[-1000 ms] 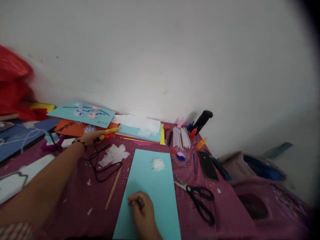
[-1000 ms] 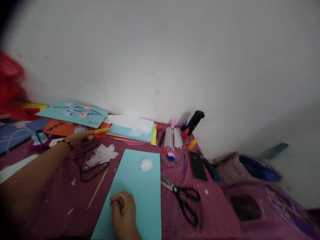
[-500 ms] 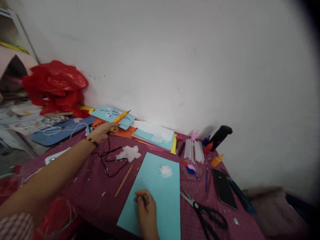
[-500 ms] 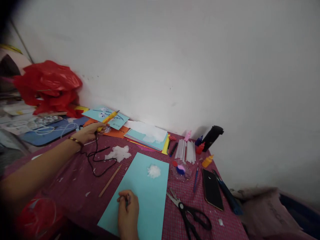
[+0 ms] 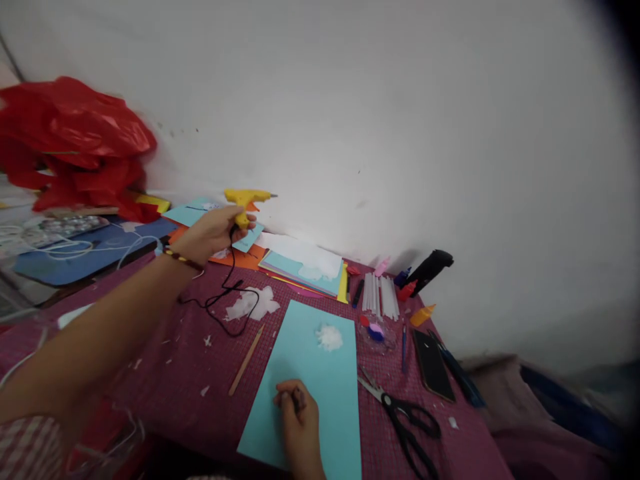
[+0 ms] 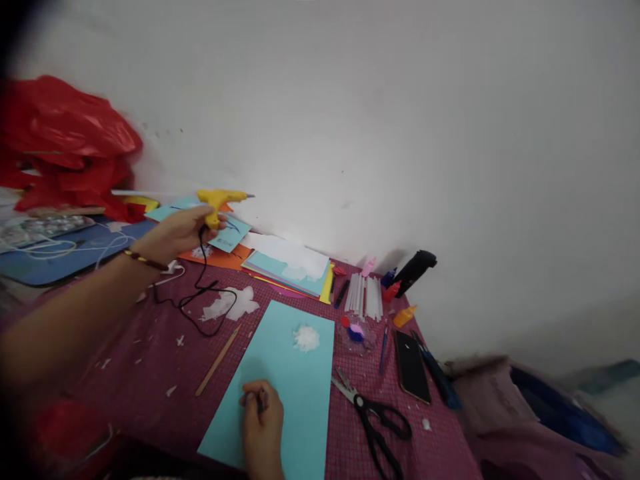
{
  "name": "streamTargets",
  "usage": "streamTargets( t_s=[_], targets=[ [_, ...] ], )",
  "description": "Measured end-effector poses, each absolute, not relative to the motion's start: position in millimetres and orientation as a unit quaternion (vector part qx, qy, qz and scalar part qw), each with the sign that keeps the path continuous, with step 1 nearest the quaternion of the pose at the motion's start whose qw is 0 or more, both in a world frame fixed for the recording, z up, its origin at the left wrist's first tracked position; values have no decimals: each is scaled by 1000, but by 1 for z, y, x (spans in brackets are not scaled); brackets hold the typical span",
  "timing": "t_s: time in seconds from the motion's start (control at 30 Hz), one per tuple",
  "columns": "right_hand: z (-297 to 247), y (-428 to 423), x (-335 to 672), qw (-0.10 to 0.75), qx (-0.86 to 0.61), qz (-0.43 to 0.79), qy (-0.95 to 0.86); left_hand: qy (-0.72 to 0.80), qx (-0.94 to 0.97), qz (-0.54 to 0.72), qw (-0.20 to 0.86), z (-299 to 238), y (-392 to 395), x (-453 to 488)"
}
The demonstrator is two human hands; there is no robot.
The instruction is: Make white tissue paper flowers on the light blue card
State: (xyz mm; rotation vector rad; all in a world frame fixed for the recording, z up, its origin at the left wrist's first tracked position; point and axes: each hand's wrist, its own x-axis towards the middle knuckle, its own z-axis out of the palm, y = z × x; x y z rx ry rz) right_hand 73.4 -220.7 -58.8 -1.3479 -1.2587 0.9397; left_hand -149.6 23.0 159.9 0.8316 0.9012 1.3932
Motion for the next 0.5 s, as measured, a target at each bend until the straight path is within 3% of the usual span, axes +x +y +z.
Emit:
streamTargets(
  t_s=[0.17, 0.5],
  targets=[
    [-57, -221, 72, 524, -567, 398, -495, 341, 479, 623, 516, 211, 22, -147],
    [-55, -223, 72, 527, -570, 412, -478, 321, 681, 633, 178, 295, -22, -116]
  ],
)
